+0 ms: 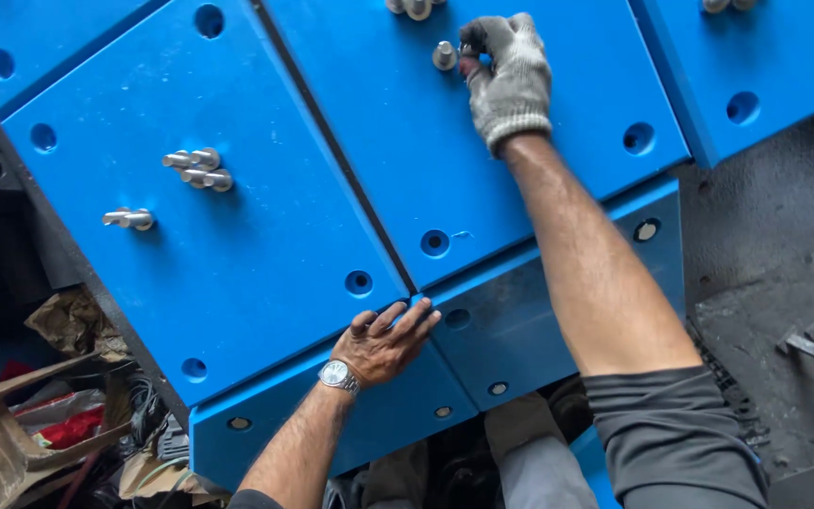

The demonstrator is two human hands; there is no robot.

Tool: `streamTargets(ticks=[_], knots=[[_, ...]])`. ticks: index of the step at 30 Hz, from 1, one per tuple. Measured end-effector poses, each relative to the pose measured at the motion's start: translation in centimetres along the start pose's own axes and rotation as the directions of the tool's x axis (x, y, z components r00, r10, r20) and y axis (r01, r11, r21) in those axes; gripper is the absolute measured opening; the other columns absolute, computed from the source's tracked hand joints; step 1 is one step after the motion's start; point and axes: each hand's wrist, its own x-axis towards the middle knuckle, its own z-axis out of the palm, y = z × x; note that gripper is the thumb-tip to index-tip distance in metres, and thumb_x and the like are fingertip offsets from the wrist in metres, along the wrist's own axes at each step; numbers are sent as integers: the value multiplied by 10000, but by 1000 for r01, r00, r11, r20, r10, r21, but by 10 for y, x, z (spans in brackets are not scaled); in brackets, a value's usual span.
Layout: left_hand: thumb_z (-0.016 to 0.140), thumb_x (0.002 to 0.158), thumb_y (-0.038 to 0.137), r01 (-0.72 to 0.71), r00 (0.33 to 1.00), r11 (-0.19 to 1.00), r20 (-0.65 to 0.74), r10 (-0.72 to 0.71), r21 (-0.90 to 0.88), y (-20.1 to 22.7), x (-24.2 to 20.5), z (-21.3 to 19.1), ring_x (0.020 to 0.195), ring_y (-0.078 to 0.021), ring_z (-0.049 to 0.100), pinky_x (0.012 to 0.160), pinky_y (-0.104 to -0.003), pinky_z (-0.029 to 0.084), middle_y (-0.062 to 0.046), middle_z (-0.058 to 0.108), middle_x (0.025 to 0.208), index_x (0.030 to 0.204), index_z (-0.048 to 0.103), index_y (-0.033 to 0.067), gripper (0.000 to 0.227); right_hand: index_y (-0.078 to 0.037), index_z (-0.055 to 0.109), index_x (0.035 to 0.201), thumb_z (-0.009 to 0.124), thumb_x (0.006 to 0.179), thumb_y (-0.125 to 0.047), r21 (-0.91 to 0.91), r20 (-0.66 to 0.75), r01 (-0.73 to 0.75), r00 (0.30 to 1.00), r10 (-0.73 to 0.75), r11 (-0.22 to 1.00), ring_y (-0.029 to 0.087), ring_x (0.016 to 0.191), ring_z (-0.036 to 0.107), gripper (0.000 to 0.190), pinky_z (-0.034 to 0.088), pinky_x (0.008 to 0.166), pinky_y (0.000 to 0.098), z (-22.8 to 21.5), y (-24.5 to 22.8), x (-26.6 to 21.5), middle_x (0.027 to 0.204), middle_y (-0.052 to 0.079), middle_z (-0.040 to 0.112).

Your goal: The person positions blue plastic panels onto the side of a machine and inserts bolts into the aligned holes, threading them by hand. They then use an L-shaped wrench to tighten the bolts, working around the panel edges to secure the panels in place.

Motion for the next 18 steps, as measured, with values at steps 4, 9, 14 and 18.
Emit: streamTargets(ticks=[4,9,14,18], knots=[[701,975,400,1,999,1000,-46,-1,-5,-4,5,-16,1319,-125,454,1193,-413,126,83,459,1535,1473,568,325,520,-50,643,1014,803,927,-55,415,-18,-257,957,290,873,158,867,727,182,638,796,282,-17,24,-60,947,59,724],[726,948,430,-41,999,999,-30,42,31,-5,6,-12,1297,-140,472,1117,-399,202,79,469,1541,1465,595,326,543,8,612,1006,759,985,-83,556,-30,-330,909,415,763,157,803,745,175,634,757,310,-84,13,-170,884,74,732],[770,901,438,0,994,999,111,-4,32,-4,-1,-8,1295,-152,486,1008,-394,274,67,492,1528,1425,633,324,553,-12,654,1129,786,920,-196,894,327,-447,708,626,39,169,815,716,309,633,700,300,-127,25,-267,973,79,732],[776,921,412,-19,996,998,85,14,64,-1,0,-14,1280,-137,502,1000,-402,278,77,534,1497,1380,667,320,481,-60,638,1280,820,850,-163,848,502,-284,701,507,-448,158,891,707,478,611,769,292,-157,51,-348,1070,39,699]])
